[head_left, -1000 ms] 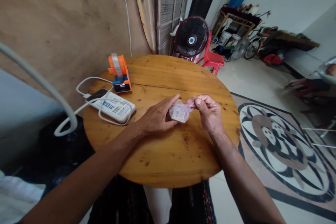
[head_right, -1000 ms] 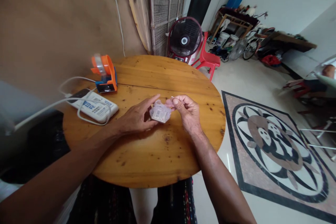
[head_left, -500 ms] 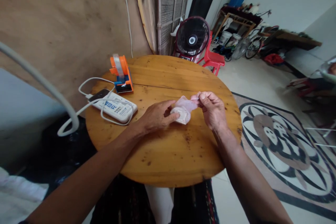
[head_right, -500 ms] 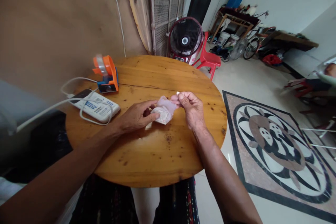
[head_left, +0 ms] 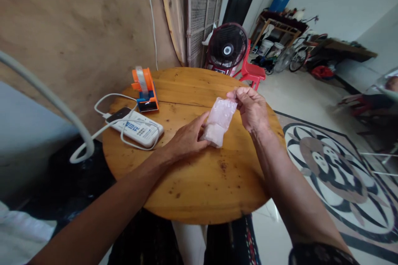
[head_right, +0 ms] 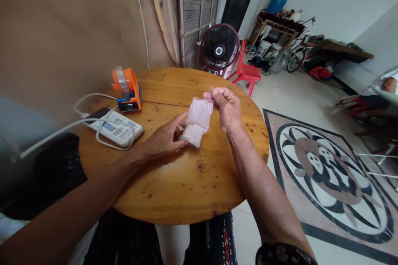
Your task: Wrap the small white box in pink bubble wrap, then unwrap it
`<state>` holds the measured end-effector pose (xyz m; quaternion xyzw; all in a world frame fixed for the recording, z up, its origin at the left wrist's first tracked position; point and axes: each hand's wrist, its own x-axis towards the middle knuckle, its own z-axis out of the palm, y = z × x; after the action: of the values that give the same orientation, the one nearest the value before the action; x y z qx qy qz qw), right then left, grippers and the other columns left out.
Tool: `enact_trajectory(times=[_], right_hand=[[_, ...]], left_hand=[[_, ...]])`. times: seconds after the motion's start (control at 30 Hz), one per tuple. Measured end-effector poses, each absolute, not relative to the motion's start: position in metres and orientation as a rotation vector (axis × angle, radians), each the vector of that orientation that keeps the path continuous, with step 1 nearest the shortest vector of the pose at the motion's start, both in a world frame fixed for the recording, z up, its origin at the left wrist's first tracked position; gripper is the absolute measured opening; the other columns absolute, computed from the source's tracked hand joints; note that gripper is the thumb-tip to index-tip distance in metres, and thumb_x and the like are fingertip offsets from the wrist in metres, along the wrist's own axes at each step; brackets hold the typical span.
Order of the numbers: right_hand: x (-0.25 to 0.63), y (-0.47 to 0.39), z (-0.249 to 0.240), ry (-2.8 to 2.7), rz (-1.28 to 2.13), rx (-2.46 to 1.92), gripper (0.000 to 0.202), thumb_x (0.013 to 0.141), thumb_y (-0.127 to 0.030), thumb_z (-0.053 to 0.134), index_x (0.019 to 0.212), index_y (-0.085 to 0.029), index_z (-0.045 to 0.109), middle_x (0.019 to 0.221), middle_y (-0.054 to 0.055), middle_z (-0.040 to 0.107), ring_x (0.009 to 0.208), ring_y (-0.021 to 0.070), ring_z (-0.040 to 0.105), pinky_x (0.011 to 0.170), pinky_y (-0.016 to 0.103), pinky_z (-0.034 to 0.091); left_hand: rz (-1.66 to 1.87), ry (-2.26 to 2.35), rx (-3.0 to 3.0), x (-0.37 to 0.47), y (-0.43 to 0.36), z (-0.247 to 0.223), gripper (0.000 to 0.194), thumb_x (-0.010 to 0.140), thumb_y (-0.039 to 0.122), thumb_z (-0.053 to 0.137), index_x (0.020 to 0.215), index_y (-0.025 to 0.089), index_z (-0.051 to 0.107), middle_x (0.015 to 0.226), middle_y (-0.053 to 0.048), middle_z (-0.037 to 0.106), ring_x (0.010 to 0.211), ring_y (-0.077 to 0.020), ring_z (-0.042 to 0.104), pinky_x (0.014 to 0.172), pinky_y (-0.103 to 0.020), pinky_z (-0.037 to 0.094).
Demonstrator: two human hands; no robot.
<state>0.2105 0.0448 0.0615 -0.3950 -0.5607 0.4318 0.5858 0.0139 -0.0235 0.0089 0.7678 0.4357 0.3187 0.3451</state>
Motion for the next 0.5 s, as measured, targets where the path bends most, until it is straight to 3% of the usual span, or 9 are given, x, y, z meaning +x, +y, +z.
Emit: enact_trajectory(times=[0.13, 0.3, 0.5], right_hand=[[0.210, 0.072, 0.054, -1.299, 1.000, -0.996, 0.028, 0.077, -0.048, 0.069, 0.076, -0.022, 0.056, 0.078, 0.001, 0.071, 0.071, 0.0142, 0.065, 0.065, 0.027, 0.050], [0.225, 0.102, 0.044, -1.300, 1.076, -1.164, 0.026, 0.075, -0.044, 0.068, 0.075, -0.020, 0.058, 0.080, 0.003, 0.072, 0.068, 0.0135, 0.063, 0.064, 0.027, 0.049], [0.233, 0.121, 0.019, -1.299, 1.105, -1.229, 0.024, 0.069, -0.042, 0.067, 0.068, -0.020, 0.060, 0.073, 0.002, 0.068, 0.060, 0.0116, 0.057, 0.058, 0.024, 0.047]], left_hand=[[0.826, 1.140, 2.035, 0.014, -0.022, 0.008, 0.087, 0.074, 0.034, 0.071, 0.150, 0.024, 0.030, 0.132, -0.010, 0.059, 0.105, -0.0258, 0.061, 0.086, -0.038, 0.049], [0.763, 1.153, 2.103, 0.013, -0.022, 0.013, 0.058, 0.080, 0.042, 0.065, 0.132, 0.019, 0.055, 0.130, -0.012, 0.058, 0.109, -0.0272, 0.058, 0.092, -0.041, 0.048], [0.783, 1.108, 2.084, 0.012, -0.023, 0.016, 0.058, 0.079, 0.052, 0.065, 0.125, 0.016, 0.058, 0.130, -0.012, 0.054, 0.107, -0.0253, 0.057, 0.088, -0.038, 0.049]])
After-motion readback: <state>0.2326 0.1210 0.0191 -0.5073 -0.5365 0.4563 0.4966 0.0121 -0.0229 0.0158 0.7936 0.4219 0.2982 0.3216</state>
